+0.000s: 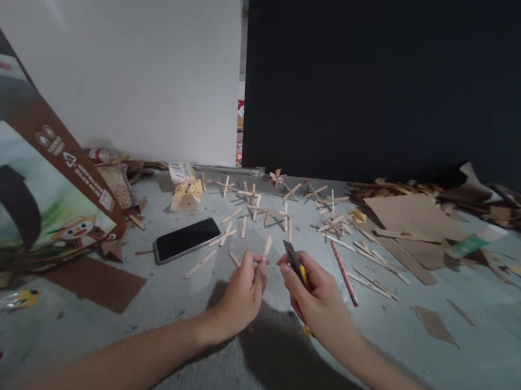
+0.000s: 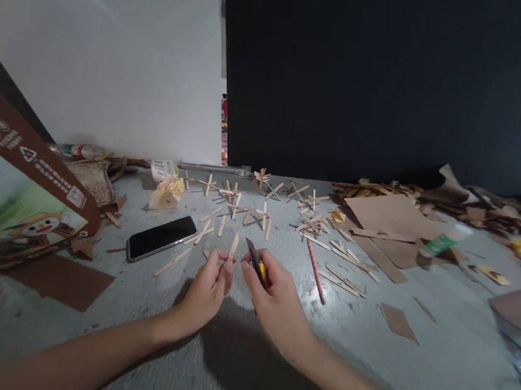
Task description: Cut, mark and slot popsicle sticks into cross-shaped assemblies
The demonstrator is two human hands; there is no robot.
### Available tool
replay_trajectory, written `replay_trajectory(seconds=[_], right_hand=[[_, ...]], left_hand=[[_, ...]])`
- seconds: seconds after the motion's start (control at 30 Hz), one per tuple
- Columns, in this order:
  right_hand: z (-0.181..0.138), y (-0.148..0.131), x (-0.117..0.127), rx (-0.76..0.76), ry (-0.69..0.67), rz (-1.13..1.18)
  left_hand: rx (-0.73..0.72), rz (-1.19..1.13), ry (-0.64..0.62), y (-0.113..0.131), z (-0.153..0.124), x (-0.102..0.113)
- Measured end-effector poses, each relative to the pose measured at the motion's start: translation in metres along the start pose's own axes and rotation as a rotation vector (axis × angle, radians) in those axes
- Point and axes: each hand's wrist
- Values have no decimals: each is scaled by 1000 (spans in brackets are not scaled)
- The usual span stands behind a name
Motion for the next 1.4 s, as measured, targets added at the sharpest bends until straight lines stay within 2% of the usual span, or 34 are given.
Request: replay_trajectory(seconds=[0.13,0.33,0.5,0.87,1.4], right_hand=[[1,3,1,111,87,-139],[11,10,2,-7,132,16],[17,10,4,-33,172,72],[22,15,3,-25,158,164],[26,24,5,29,76,183]], left_hand=[[5,-60,-31,1,0,1],[-12,-29,-104,5,0,3],[-60,37,-124,5,0,5],[-47,34,-168,10,0,3],[-45,3,-153,3,-1,4]])
Point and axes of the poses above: each hand's wrist, its own z-axis towards the middle knuckle, its own x-axis out of the back of the hand, y = z × x, and after that the axes turned 8 degrees about -x, right-handed
